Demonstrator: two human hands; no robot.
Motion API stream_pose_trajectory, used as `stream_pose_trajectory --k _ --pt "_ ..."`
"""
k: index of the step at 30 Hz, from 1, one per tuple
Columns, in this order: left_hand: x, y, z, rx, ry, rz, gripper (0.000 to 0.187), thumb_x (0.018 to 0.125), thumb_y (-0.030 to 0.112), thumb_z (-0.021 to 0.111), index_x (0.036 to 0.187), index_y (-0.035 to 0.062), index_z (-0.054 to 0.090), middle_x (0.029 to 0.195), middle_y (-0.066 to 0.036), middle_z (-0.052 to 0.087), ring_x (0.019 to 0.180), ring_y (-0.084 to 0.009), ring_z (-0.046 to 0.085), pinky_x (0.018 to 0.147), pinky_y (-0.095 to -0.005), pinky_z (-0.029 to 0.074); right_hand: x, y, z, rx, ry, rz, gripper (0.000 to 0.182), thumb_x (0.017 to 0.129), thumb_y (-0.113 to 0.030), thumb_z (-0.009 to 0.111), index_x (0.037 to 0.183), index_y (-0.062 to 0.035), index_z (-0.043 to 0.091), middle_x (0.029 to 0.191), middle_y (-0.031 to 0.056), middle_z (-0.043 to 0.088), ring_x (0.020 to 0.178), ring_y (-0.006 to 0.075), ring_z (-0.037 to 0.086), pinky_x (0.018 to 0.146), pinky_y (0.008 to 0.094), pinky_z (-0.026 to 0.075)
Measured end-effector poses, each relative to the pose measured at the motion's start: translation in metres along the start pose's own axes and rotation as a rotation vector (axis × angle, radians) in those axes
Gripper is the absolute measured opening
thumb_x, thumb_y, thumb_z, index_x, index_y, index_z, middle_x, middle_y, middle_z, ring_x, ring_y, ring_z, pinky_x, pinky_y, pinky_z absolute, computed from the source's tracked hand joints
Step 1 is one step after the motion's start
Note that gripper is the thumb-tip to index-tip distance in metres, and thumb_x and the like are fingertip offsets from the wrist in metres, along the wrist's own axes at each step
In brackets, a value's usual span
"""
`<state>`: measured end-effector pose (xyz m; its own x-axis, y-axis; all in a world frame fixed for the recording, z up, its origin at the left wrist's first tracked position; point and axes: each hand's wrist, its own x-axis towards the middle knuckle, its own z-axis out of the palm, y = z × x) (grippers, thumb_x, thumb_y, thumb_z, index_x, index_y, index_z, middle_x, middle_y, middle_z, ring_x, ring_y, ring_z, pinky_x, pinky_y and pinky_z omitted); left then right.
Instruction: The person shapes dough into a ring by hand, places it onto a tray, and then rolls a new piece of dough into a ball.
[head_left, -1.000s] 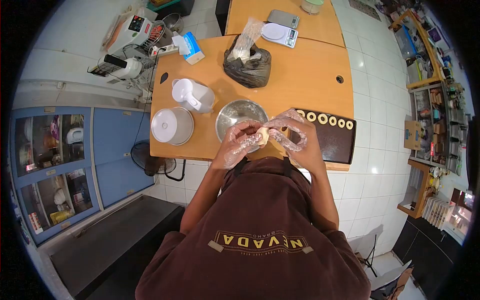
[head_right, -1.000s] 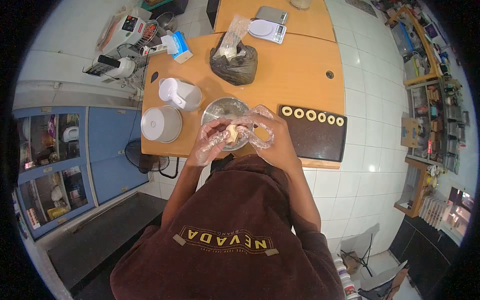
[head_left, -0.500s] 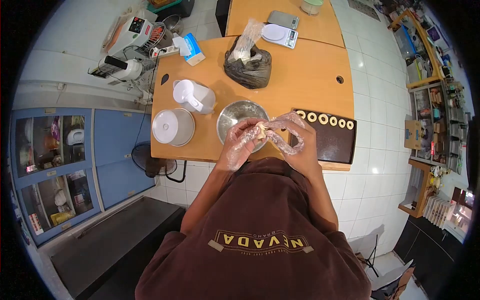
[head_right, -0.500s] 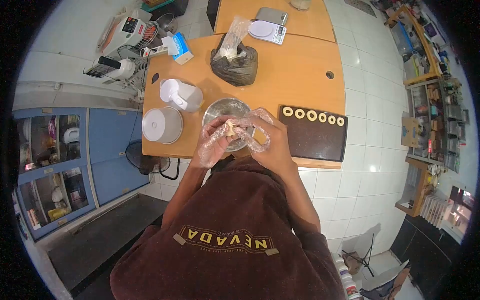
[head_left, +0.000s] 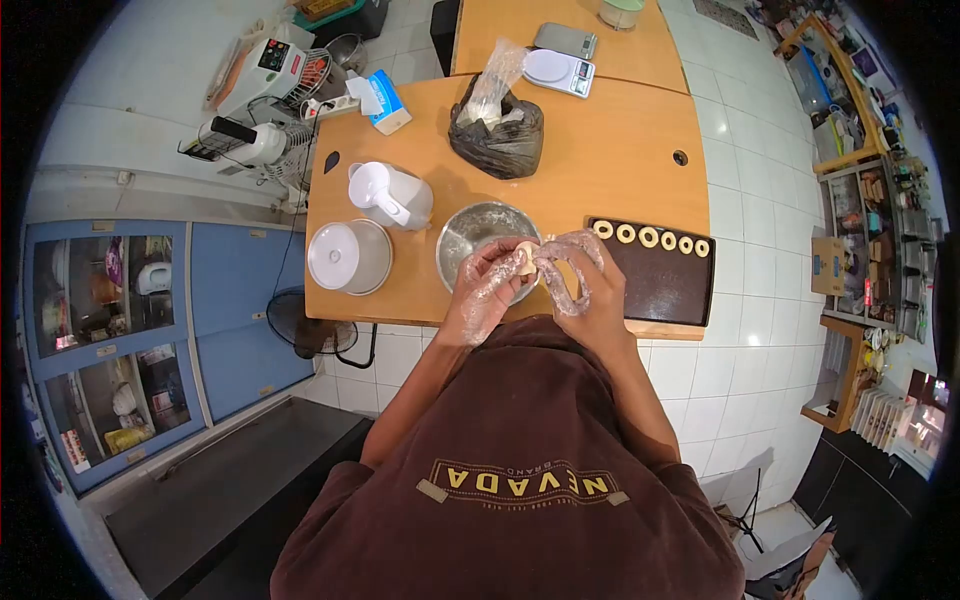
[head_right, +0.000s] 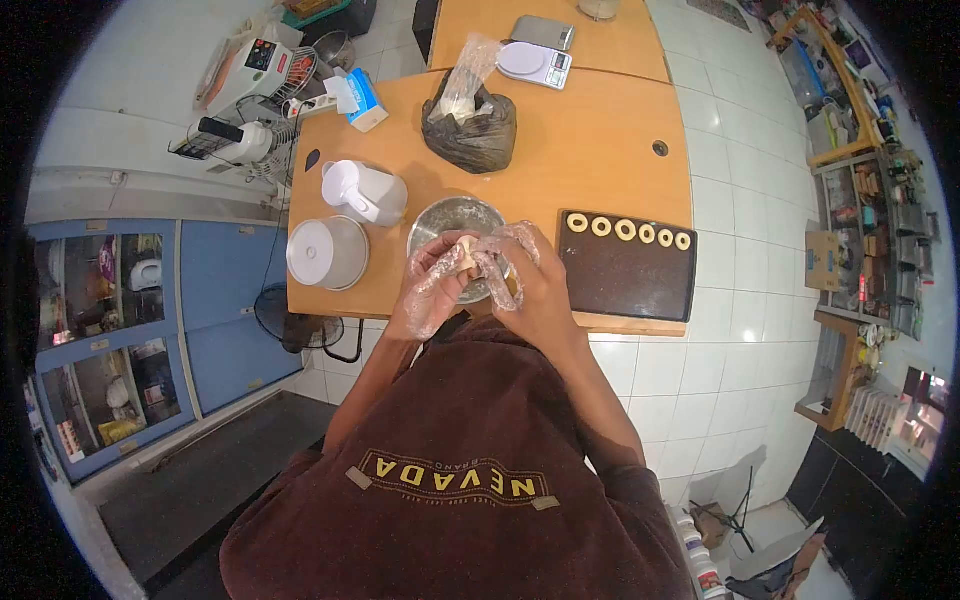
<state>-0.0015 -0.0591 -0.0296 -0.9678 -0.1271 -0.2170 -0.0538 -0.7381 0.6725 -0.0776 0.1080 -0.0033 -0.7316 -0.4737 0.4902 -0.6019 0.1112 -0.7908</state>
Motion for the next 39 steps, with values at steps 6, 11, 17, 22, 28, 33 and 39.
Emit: stream_pose_trajectory --k 6,11,17,22,28,33,39 --pt "-0.002 -0.002 0.000 -0.053 0.020 0.005 0.026 0.101 0.010 0.067 0.123 -0.0039 0.065 0.122 -0.011 0.068 0.107 -0.0155 0.065 0.092 -0.0321 0.055 -0.002 -0.006 0.002 -0.012 0.066 -0.047 0.032 0.076 0.007 0.076 0.107 0.0008 0.070 0.106 0.0178 0.068 0.095 0.0351 0.067 0.083 0.0414 0.055" --pt "-0.002 0.002 0.001 0.032 0.018 0.026 0.026 0.102 0.010 0.066 0.123 -0.0046 0.065 0.121 -0.010 0.068 0.106 -0.0154 0.065 0.092 -0.0321 0.055 0.010 -0.015 -0.008 0.035 0.042 0.001 0.043 0.072 0.005 0.076 0.114 -0.0008 0.070 0.117 0.0194 0.067 0.107 0.0386 0.067 0.090 0.0453 0.055" --pt "-0.005 0.006 0.005 0.065 0.034 0.033 0.026 0.102 0.009 0.065 0.123 -0.0058 0.065 0.119 -0.010 0.068 0.105 -0.0143 0.065 0.090 -0.0315 0.055 0.002 0.000 -0.008 -0.008 -0.060 0.003 0.044 0.071 0.004 0.077 0.115 -0.0005 0.071 0.113 0.0197 0.069 0.104 0.0401 0.067 0.090 0.0454 0.055" --pt "-0.006 0.002 0.006 0.011 0.069 0.020 0.026 0.102 0.010 0.066 0.123 -0.0043 0.065 0.120 -0.010 0.069 0.105 -0.0146 0.066 0.091 -0.0320 0.055 -0.004 0.007 -0.001 -0.022 0.009 -0.041 0.043 0.070 0.004 0.078 0.112 -0.0001 0.072 0.111 0.0201 0.068 0.101 0.0405 0.068 0.086 0.0449 0.057" --pt "-0.006 -0.003 0.006 -0.059 0.092 -0.011 0.025 0.102 0.010 0.066 0.124 -0.0013 0.065 0.121 -0.010 0.069 0.106 -0.0158 0.067 0.094 -0.0338 0.056 -0.005 -0.001 0.001 -0.034 0.031 -0.045 0.041 0.070 0.004 0.079 0.111 -0.0009 0.073 0.108 0.0195 0.068 0.097 0.0397 0.068 0.083 0.0440 0.057" --pt "-0.005 -0.005 0.007 -0.081 0.107 0.048 0.026 0.102 0.010 0.066 0.126 -0.0004 0.063 0.121 -0.010 0.069 0.108 -0.0166 0.067 0.094 -0.0342 0.056 -0.004 -0.012 0.001 -0.055 0.049 -0.055 0.028 0.078 0.003 0.080 0.106 0.0001 0.076 0.102 0.0165 0.070 0.093 0.0309 0.069 0.080 0.0376 0.056" --pt "-0.004 0.001 0.004 -0.135 0.045 0.038 0.024 0.102 0.011 0.066 0.124 0.0007 0.064 0.123 -0.010 0.069 0.109 -0.0180 0.067 0.095 -0.0342 0.056 0.003 -0.022 -0.002 0.089 0.066 0.061 0.043 0.075 -0.001 0.082 0.117 -0.0021 0.073 0.109 0.0170 0.068 0.100 0.0344 0.068 0.086 0.0406 0.056"
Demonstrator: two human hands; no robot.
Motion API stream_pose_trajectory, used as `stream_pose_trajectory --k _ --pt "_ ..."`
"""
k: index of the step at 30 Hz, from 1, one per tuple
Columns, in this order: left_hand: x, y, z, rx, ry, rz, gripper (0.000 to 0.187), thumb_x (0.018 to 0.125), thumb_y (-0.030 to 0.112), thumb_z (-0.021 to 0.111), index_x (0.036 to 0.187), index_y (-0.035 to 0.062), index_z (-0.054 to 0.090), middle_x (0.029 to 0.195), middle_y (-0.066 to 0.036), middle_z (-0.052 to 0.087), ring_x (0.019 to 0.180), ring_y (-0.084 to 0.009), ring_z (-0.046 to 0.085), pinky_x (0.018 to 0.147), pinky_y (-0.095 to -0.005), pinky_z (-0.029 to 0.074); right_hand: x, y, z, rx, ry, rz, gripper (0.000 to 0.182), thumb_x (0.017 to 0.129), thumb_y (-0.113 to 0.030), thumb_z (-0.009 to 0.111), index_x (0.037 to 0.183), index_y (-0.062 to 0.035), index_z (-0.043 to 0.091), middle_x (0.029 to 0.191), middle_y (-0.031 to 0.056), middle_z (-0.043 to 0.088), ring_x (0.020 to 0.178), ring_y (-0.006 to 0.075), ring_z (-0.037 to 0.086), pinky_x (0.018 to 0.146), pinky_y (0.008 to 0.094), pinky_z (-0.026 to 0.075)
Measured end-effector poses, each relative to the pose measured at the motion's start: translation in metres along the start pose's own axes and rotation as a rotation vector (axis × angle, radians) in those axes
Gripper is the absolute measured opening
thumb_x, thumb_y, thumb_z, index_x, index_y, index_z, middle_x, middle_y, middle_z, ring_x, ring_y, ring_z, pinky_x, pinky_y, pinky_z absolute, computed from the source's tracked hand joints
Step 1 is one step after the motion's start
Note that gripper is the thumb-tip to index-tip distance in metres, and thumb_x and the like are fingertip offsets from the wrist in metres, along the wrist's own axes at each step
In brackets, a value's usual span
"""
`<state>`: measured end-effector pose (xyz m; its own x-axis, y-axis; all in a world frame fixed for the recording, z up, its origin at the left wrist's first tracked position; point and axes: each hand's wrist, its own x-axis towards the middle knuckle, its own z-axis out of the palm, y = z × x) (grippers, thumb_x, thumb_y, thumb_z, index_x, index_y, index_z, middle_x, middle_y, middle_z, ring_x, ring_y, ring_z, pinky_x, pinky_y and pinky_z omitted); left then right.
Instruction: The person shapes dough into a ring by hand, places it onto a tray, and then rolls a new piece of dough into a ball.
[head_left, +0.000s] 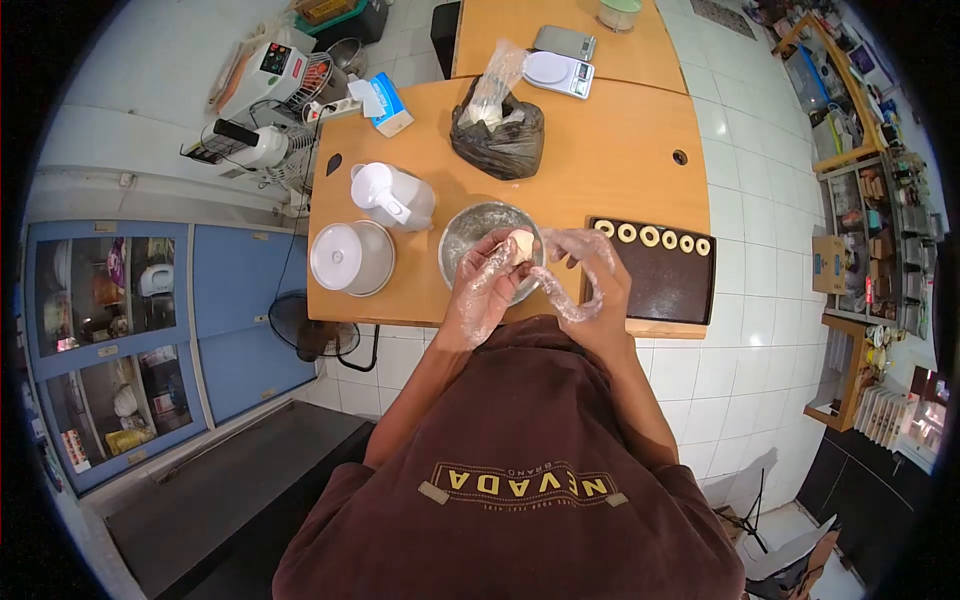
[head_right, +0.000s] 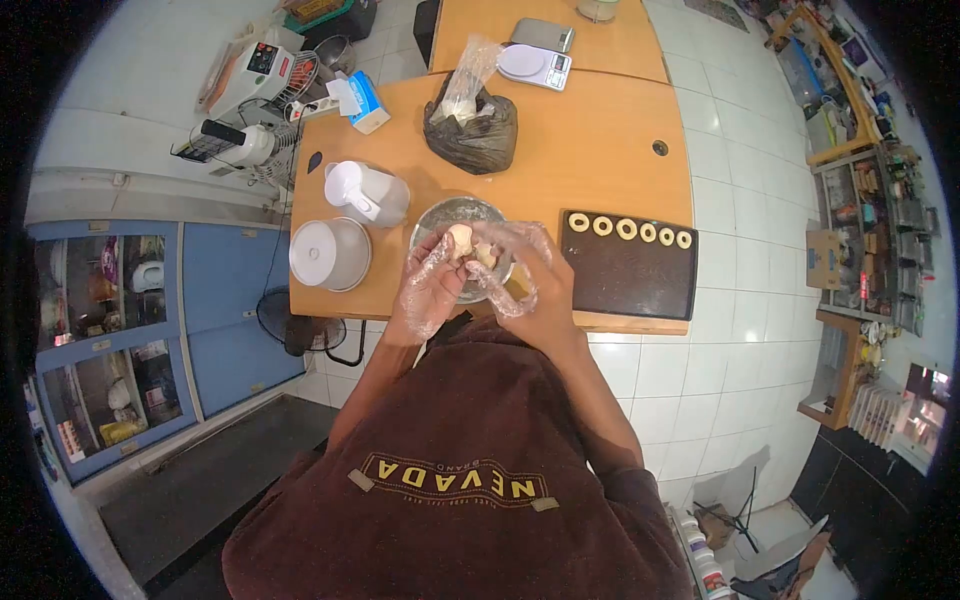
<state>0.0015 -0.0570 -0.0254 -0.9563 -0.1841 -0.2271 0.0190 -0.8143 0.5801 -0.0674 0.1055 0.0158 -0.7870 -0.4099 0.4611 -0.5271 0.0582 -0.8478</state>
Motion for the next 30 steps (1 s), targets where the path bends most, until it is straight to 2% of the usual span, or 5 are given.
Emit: stream_pose_trajectory --k 5,8,20,24,30 --pt "-0.001 0.002 0.003 0.028 -0.028 0.027 0.024 0.102 0.011 0.066 0.124 0.0014 0.064 0.124 -0.011 0.068 0.112 -0.0194 0.066 0.096 -0.0351 0.056 0.011 -0.003 -0.003 -0.018 -0.054 0.006 0.043 0.076 -0.001 0.083 0.118 -0.0020 0.072 0.111 0.0167 0.069 0.099 0.0332 0.069 0.087 0.0395 0.056" --pt "-0.001 0.004 0.003 0.064 -0.051 0.033 0.024 0.103 0.010 0.065 0.124 0.0005 0.063 0.124 -0.011 0.067 0.114 -0.0196 0.066 0.098 -0.0358 0.055 0.010 0.000 0.003 -0.016 -0.010 -0.027 0.039 0.077 -0.003 0.085 0.115 -0.0051 0.075 0.104 0.0113 0.069 0.088 0.0229 0.065 0.073 0.0332 0.052" --pt "-0.003 -0.001 0.006 0.066 -0.062 0.058 0.025 0.102 0.007 0.064 0.126 -0.0018 0.063 0.125 -0.011 0.066 0.117 -0.0199 0.065 0.104 -0.0367 0.053 -0.003 0.008 0.006 -0.139 0.082 -0.162 0.026 0.074 0.006 0.082 0.099 0.0014 0.074 0.095 0.0158 0.070 0.087 0.0312 0.068 0.076 0.0374 0.055" --pt "-0.005 -0.001 0.007 0.044 -0.068 0.040 0.036 0.100 0.014 0.069 0.132 -0.0013 0.059 0.124 -0.014 0.068 0.114 -0.0208 0.066 0.105 -0.0359 0.053 -0.007 0.006 0.005 -0.168 0.089 -0.211 0.026 0.074 0.006 0.082 0.098 0.0010 0.074 0.094 0.0161 0.070 0.086 0.0314 0.068 0.076 0.0375 0.055" --pt "-0.004 -0.003 -0.004 -0.042 -0.155 -0.021 0.031 0.100 0.014 0.069 0.127 0.0022 0.062 0.127 -0.010 0.066 0.118 -0.0191 0.064 0.101 -0.0351 0.054 -0.002 -0.011 0.009 -0.088 0.157 -0.160 0.041 0.068 0.002 0.081 0.109 -0.0041 0.076 0.101 0.0153 0.071 0.092 0.0327 0.067 0.083 0.0424 0.055"
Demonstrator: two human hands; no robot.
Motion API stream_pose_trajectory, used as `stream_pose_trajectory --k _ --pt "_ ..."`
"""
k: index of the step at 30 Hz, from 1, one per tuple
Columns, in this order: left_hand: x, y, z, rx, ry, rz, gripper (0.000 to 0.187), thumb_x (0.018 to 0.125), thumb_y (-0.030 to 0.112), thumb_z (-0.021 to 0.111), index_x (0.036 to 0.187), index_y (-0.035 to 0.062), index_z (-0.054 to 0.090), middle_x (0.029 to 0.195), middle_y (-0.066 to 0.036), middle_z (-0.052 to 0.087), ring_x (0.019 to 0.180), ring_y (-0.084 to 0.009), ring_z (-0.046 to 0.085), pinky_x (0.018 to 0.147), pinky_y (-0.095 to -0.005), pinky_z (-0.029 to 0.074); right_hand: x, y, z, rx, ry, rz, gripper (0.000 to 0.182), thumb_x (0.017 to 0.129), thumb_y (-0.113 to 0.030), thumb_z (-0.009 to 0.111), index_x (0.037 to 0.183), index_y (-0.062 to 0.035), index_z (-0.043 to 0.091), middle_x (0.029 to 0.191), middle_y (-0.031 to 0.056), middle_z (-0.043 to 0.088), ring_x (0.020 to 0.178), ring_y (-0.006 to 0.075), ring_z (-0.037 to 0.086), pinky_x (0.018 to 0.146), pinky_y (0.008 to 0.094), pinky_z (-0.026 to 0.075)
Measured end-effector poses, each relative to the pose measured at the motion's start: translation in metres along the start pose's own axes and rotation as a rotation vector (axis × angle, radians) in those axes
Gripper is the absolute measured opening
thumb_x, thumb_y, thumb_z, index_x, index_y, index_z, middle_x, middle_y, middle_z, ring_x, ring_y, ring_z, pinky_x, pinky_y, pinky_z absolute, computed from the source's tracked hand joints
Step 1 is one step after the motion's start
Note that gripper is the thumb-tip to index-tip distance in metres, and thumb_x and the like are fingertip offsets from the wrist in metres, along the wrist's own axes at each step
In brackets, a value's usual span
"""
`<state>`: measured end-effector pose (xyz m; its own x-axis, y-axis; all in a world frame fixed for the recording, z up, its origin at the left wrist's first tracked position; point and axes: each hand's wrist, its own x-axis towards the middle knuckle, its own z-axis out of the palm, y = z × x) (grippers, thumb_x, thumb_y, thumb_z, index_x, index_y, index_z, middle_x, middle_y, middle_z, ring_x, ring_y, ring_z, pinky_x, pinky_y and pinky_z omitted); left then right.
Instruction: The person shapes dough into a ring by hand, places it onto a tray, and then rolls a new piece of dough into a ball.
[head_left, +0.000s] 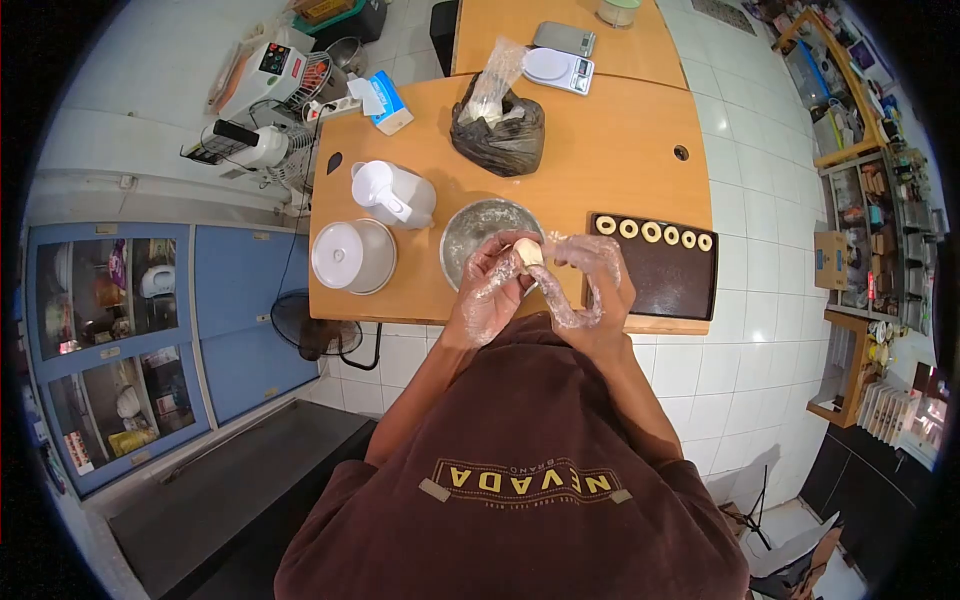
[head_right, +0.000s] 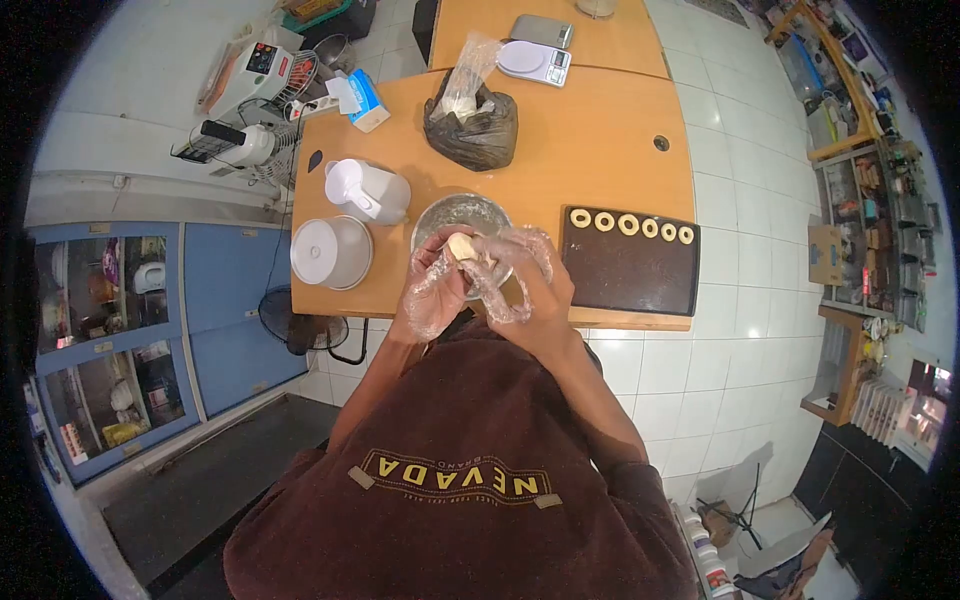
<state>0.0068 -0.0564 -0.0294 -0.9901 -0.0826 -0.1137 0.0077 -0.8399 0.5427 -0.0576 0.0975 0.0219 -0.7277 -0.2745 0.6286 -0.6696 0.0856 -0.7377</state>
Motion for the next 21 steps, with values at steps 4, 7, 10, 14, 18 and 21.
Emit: stream_pose_trajectory --k 4,7,10,14,18,21 --pt "0.000 0.005 0.004 0.001 -0.073 0.028 0.031 0.099 0.014 0.071 0.127 0.0027 0.062 0.130 -0.009 0.065 0.120 -0.0187 0.063 0.102 -0.0354 0.053 0.011 -0.009 -0.005 -0.012 -0.047 0.003 0.048 0.070 0.002 0.080 0.116 -0.0095 0.077 0.105 0.0138 0.070 0.092 0.0309 0.065 0.080 0.0398 0.055" --pt "0.001 0.006 0.011 0.063 -0.041 0.087 0.031 0.099 0.014 0.071 0.127 0.0025 0.062 0.131 -0.009 0.065 0.119 -0.0196 0.064 0.103 -0.0357 0.053 0.003 -0.002 -0.006 -0.014 -0.081 -0.030 0.051 0.069 0.002 0.079 0.118 -0.0135 0.079 0.108 0.0124 0.069 0.090 0.0299 0.064 0.078 0.0388 0.054" --pt "-0.001 0.005 0.011 0.059 -0.022 0.078 0.032 0.099 0.014 0.071 0.127 0.0021 0.062 0.130 -0.010 0.065 0.117 -0.0208 0.066 0.103 -0.0358 0.054 0.000 -0.002 -0.009 -0.041 -0.081 -0.063 0.049 0.067 0.002 0.080 0.114 -0.0133 0.080 0.107 0.0119 0.069 0.090 0.0287 0.065 0.078 0.0386 0.054" --pt "-0.001 0.005 0.016 0.052 -0.032 0.059 0.032 0.099 0.016 0.071 0.126 0.0008 0.063 0.125 -0.012 0.067 0.115 -0.0215 0.067 0.101 -0.0360 0.055 -0.009 0.002 -0.007 -0.049 -0.024 -0.079 0.045 0.065 0.002 0.080 0.108 -0.0114 0.081 0.102 0.0112 0.070 0.089 0.0285 0.066 0.078 0.0388 0.054" --pt "-0.002 0.006 0.021 0.044 -0.041 0.052 0.032 0.099 0.016 0.071 0.125 -0.0013 0.063 0.119 -0.014 0.069 0.114 -0.0213 0.067 0.099 -0.0353 0.055 -0.011 0.000 -0.008 -0.058 -0.002 -0.097 0.043 0.063 0.003 0.080 0.105 -0.0099 0.081 0.098 0.0113 0.070 0.086 0.0284 0.068 0.076 0.0377 0.055" --pt "-0.001 0.007 0.025 -0.002 -0.061 0.025 0.032 0.099 0.014 0.071 0.125 -0.0019 0.063 0.120 -0.014 0.069 0.112 -0.0202 0.067 0.098 -0.0337 0.055 -0.013 0.000 -0.009 -0.053 0.014 -0.113 0.042 0.064 0.004 0.081 0.104 -0.0092 0.081 0.097 0.0118 0.070 0.085 0.0280 0.069 0.074 0.0371 0.056"
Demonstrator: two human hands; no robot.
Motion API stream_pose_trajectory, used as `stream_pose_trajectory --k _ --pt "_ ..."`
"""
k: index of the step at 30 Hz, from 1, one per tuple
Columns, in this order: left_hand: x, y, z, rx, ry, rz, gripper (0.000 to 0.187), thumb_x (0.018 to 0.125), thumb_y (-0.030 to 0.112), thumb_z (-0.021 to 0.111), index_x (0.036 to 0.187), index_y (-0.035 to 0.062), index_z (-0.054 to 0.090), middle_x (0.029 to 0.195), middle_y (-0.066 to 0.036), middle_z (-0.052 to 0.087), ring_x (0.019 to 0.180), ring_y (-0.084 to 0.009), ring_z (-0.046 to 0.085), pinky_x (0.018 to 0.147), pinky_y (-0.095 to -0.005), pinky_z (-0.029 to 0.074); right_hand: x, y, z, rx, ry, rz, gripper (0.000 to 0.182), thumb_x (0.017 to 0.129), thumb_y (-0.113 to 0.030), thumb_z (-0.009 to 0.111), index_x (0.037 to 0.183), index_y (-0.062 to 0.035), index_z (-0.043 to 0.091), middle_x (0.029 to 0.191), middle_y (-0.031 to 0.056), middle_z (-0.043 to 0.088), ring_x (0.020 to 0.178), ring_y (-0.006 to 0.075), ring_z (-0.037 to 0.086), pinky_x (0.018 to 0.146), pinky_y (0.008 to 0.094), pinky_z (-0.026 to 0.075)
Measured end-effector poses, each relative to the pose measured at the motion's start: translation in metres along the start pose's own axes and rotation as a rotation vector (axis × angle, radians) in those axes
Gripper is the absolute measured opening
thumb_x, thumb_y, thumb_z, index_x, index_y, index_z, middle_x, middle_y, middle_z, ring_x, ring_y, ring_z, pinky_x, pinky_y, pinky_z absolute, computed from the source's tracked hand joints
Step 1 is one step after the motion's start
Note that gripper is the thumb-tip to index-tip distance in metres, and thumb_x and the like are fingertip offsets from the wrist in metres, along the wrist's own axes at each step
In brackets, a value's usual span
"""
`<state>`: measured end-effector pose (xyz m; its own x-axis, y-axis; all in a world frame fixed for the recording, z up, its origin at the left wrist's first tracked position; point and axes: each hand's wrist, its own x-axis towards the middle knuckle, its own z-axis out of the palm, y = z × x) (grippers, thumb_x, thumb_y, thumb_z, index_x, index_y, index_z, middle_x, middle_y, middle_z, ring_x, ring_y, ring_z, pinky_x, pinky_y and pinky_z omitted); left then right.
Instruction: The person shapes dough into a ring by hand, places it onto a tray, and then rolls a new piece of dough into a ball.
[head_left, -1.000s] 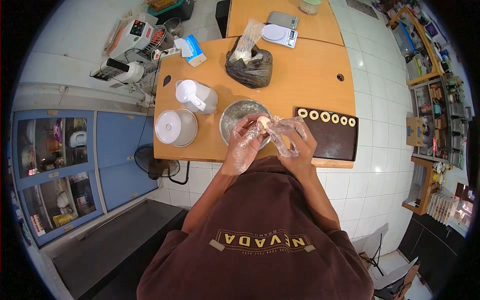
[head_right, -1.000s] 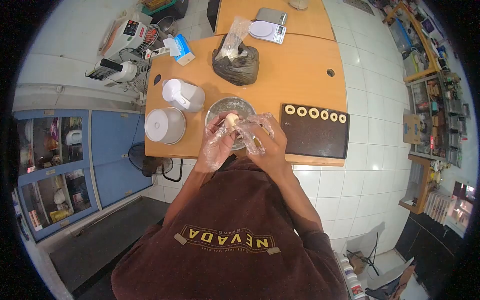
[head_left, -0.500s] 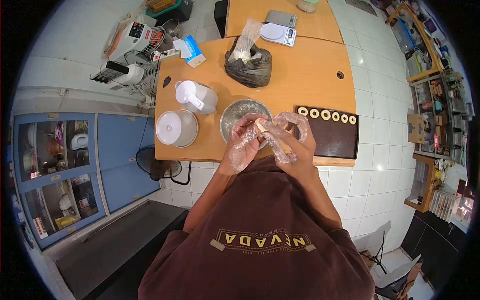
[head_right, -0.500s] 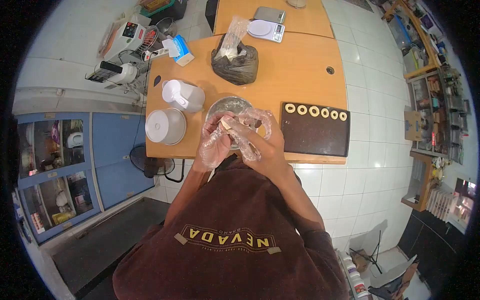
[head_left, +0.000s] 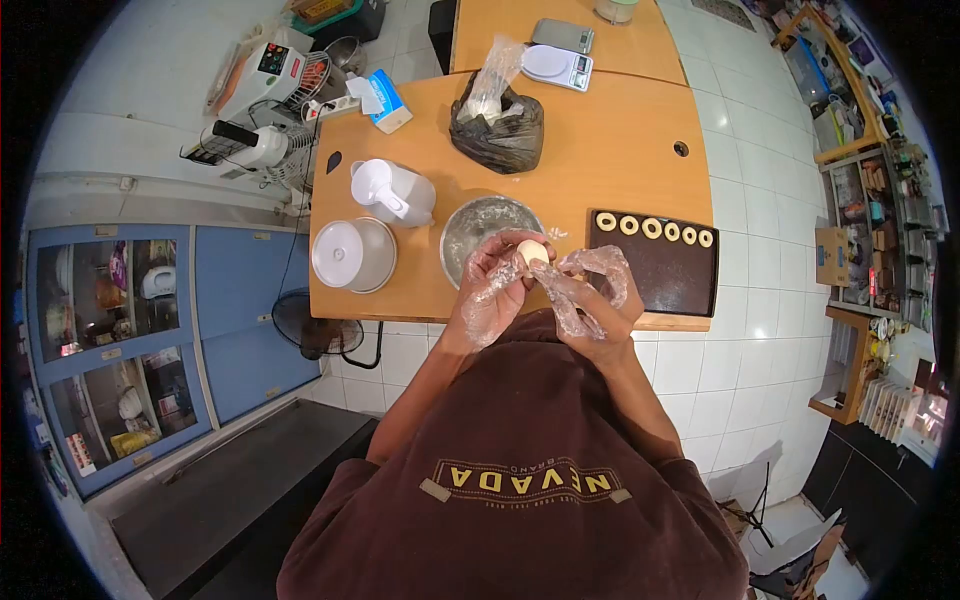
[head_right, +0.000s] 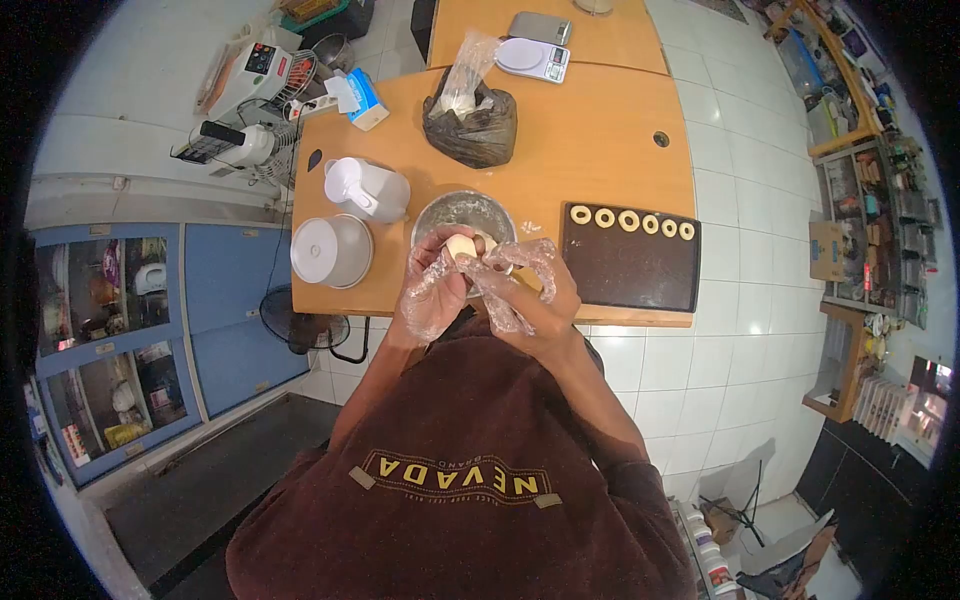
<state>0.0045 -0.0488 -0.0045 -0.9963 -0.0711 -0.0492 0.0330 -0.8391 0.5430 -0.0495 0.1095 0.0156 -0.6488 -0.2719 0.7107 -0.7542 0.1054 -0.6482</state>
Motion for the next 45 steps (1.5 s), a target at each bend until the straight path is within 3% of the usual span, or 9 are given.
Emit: stream_pose_trajectory --k 6,9,17,26,32,35,45 --pt "-0.002 0.003 0.005 0.123 0.041 0.045 0.030 0.098 0.010 0.071 0.124 -0.0014 0.063 0.122 -0.013 0.067 0.113 -0.0186 0.066 0.099 -0.0331 0.054 0.008 -0.007 -0.001 0.068 0.048 0.074 0.035 0.071 0.003 0.082 0.105 -0.0045 0.078 0.097 0.0134 0.070 0.085 0.0283 0.069 0.075 0.0374 0.056" --pt "-0.001 0.004 0.013 0.233 0.039 0.158 0.031 0.095 0.004 0.073 0.124 -0.0010 0.063 0.124 -0.012 0.066 0.114 -0.0188 0.065 0.100 -0.0329 0.054 0.015 -0.005 -0.001 0.114 0.037 0.164 0.036 0.074 0.002 0.083 0.109 -0.0014 0.075 0.098 0.0142 0.071 0.085 0.0268 0.069 0.077 0.0358 0.055" --pt "-0.004 0.011 0.007 0.522 0.023 0.304 0.039 0.085 -0.008 0.071 0.123 -0.0050 0.062 0.130 -0.018 0.062 0.122 -0.0278 0.064 0.102 -0.0371 0.056 0.014 -0.011 0.003 0.313 0.035 0.412 0.027 0.080 0.005 0.079 0.106 0.0016 0.074 0.097 0.0143 0.072 0.085 0.0229 0.068 0.079 0.0338 0.054" --pt "-0.006 0.015 0.017 0.561 0.120 0.245 0.036 0.090 0.001 0.075 0.123 -0.0043 0.063 0.121 -0.013 0.067 0.119 -0.0226 0.065 0.100 -0.0341 0.056 0.015 -0.005 0.006 0.253 0.007 0.350 0.021 0.081 0.007 0.077 0.101 0.0026 0.073 0.098 0.0152 0.072 0.086 0.0238 0.069 0.077 0.0337 0.055" --pt "-0.003 0.007 0.018 0.412 0.168 0.219 0.034 0.094 0.005 0.074 0.125 -0.0025 0.063 0.118 -0.010 0.068 0.111 -0.0172 0.066 0.099 -0.0305 0.053 0.018 -0.011 0.009 0.263 0.075 0.319 0.031 0.078 0.005 0.081 0.108 0.0013 0.073 0.105 0.0177 0.071 0.089 0.0269 0.069 0.078 0.0355 0.056" --pt "-0.004 0.007 0.020 0.377 0.208 0.169 0.032 0.096 0.005 0.071 0.126 -0.0026 0.062 0.118 -0.009 0.068 0.109 -0.0153 0.066 0.098 -0.0293 0.053 0.017 0.000 0.002 0.103 -0.025 0.072 0.035 0.076 0.005 0.082 0.109 0.0005 0.074 0.105 0.0189 0.071 0.092 0.0313 0.070 0.081 0.0376 0.057" --pt "-0.004 -0.002 0.017 0.219 0.229 0.094 0.028 0.100 0.005 0.066 0.126 -0.0041 0.061 0.117 -0.010 0.067 0.109 -0.0154 0.065 0.101 -0.0303 0.053 0.001 0.010 0.005 0.009 0.023 0.091 0.033 0.073 0.009 0.077 0.104 -0.0004 0.076 0.103 0.0175 0.072 0.092 0.0338 0.071 0.082 0.0390 0.058"
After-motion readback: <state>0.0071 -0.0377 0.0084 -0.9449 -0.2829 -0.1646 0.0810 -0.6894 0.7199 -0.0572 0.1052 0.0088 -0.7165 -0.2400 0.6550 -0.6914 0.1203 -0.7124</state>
